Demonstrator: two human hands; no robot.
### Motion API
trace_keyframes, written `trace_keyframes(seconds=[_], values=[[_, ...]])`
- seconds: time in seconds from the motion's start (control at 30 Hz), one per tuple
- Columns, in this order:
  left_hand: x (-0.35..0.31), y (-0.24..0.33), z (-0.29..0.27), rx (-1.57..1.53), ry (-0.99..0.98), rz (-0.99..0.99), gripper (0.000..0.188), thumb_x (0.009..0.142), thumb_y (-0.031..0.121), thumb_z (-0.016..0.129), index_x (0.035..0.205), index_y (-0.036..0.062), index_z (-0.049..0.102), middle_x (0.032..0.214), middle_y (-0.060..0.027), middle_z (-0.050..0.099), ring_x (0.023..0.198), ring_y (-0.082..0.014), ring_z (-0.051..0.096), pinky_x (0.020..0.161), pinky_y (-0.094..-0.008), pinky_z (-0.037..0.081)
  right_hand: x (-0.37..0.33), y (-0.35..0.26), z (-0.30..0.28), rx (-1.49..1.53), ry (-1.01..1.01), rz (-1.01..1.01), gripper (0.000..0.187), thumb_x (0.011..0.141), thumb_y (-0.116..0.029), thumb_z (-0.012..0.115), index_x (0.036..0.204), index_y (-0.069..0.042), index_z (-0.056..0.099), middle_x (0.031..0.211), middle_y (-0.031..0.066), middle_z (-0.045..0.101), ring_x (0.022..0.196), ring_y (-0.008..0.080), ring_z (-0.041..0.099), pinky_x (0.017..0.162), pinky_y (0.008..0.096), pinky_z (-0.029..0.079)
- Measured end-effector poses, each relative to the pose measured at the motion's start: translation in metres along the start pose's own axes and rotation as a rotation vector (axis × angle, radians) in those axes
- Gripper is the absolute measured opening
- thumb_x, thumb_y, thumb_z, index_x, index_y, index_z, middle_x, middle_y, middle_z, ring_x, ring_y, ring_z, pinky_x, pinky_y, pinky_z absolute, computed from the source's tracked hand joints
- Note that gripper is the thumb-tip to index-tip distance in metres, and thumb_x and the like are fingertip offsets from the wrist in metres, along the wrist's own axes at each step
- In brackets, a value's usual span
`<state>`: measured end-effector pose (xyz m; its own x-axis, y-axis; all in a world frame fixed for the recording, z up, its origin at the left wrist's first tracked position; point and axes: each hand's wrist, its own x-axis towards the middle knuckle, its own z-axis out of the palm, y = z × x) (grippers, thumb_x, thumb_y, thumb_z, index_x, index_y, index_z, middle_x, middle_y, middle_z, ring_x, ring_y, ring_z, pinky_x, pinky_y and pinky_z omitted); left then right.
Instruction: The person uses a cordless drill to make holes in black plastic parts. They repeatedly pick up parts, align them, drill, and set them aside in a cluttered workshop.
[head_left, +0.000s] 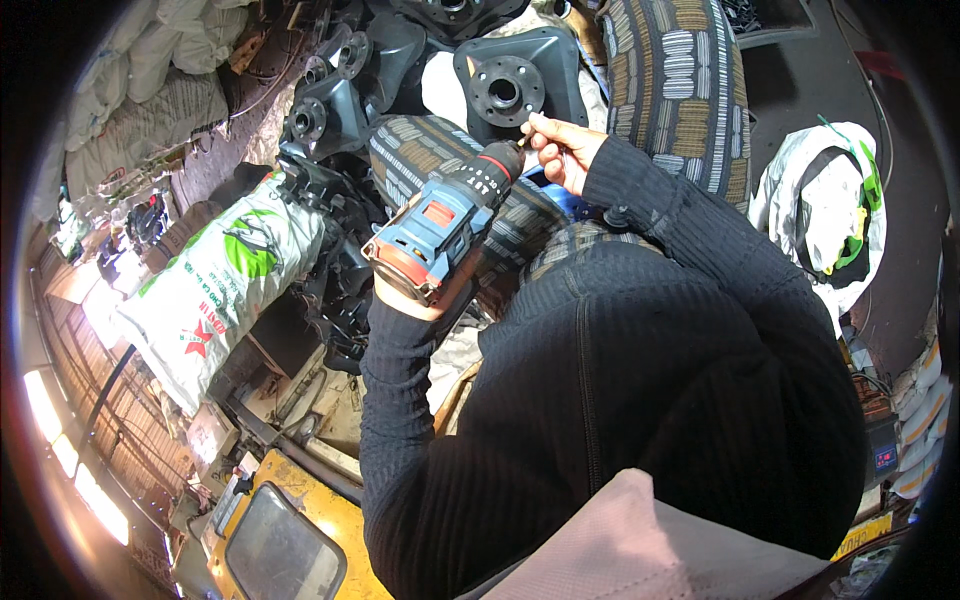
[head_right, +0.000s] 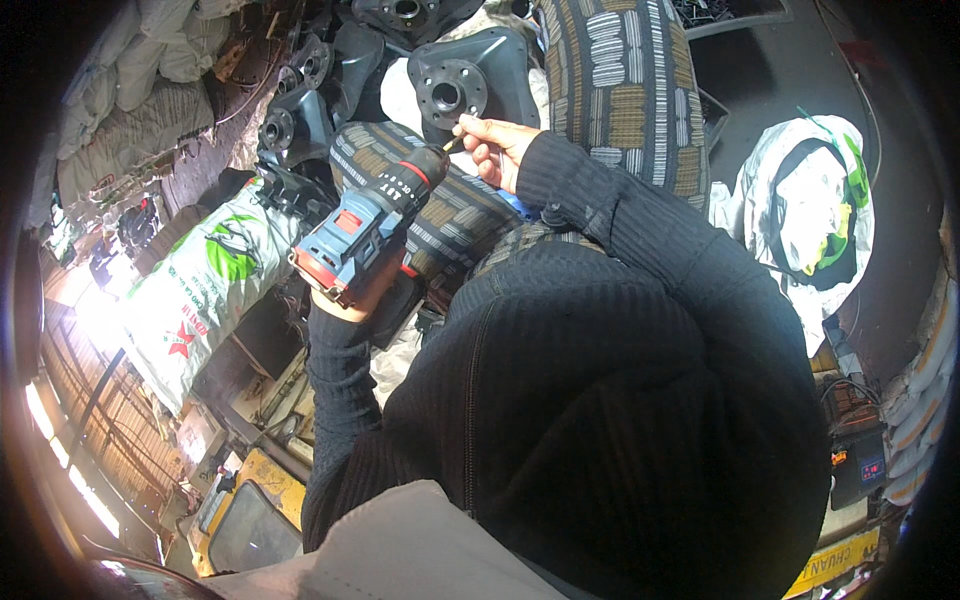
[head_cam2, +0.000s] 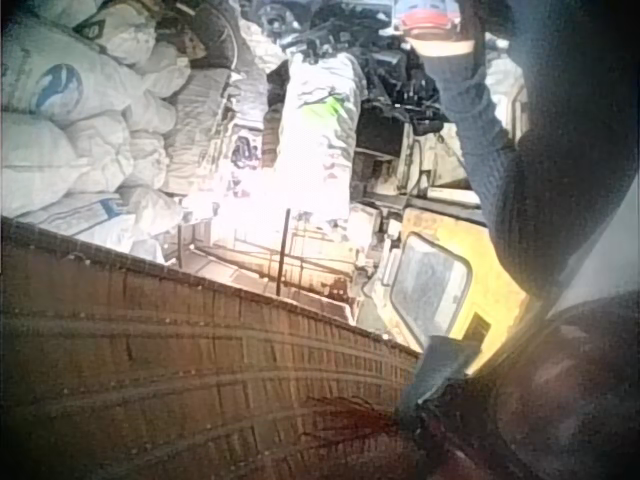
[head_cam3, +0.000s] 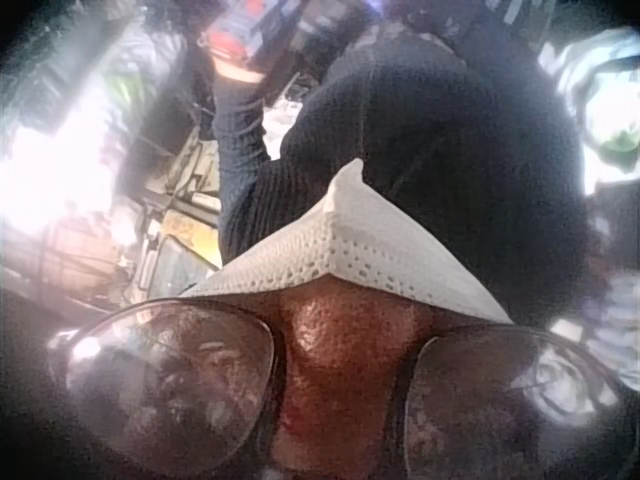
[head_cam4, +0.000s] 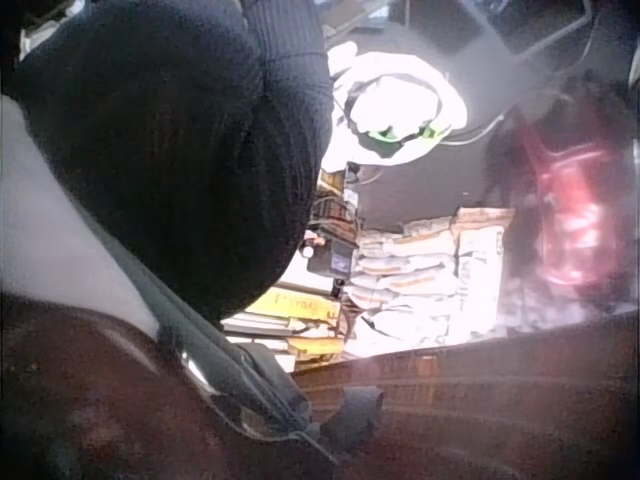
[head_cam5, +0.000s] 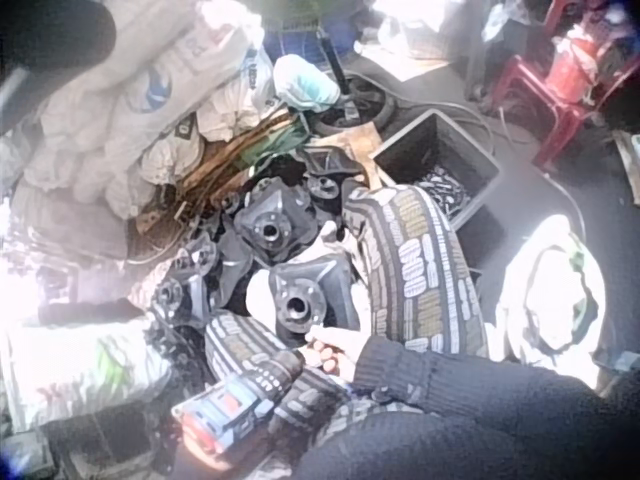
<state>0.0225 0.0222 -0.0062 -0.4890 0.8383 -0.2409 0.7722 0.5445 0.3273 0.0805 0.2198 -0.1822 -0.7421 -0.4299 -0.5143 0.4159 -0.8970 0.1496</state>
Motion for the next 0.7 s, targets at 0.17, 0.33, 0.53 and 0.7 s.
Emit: trace_keyframes(seconds=[0.17,0.33,0.53,0.7], values=[[0.002,0.001,0.002,0.07,-0.02,-0.046,0.034,0.072,0.019,0.065,0.104,0.0097,0.057,0.097,-0.0081,0.062,0.091,-0.0265,0.059,0.082,-0.0372,0.046,0.008,0.008,0.003,0.117,0.018,0.084,0.021,0.084,-0.021,0.062,0.096,-0.004,0.058,0.072,-0.0039,0.053,0.059,0.0017,0.048,0.046,0.013,0.041],[0.002,-0.009,0.008,0.023,0.042,-0.154,0.024,0.07,0.017,0.063,0.093,0.0113,0.06,0.089,-0.0074,0.063,0.082,-0.0273,0.061,0.076,-0.0382,0.047,0.031,0.026,0.019,0.233,0.069,0.127,0.026,0.087,-0.022,0.059,0.104,-0.004,0.055,0.07,-0.0068,0.046,0.055,-0.0002,0.038,0.043,0.013,0.03],[0.003,-0.045,0.01,0.011,0.035,-0.175,0.026,0.072,0.019,0.062,0.097,0.0101,0.06,0.089,-0.0084,0.061,0.083,-0.0283,0.059,0.072,-0.0383,0.047,0.061,0.035,0.024,0.227,0.137,0.109,0.026,0.093,-0.027,0.047,0.108,-0.007,0.055,0.063,-0.0061,0.04,0.047,0.0022,0.028,0.038,0.0162,0.023],[0.013,-0.061,0.02,0.027,-0.085,-0.167,0.032,0.072,0.023,0.063,0.102,0.0108,0.059,0.094,-0.0092,0.061,0.086,-0.029,0.059,0.075,-0.039,0.046,0.072,0.034,0.019,0.238,0.201,0.074,0.026,0.094,-0.027,0.043,0.11,-0.008,0.053,0.061,-0.0056,0.037,0.045,0.0031,0.025,0.038,0.0175,0.022]])
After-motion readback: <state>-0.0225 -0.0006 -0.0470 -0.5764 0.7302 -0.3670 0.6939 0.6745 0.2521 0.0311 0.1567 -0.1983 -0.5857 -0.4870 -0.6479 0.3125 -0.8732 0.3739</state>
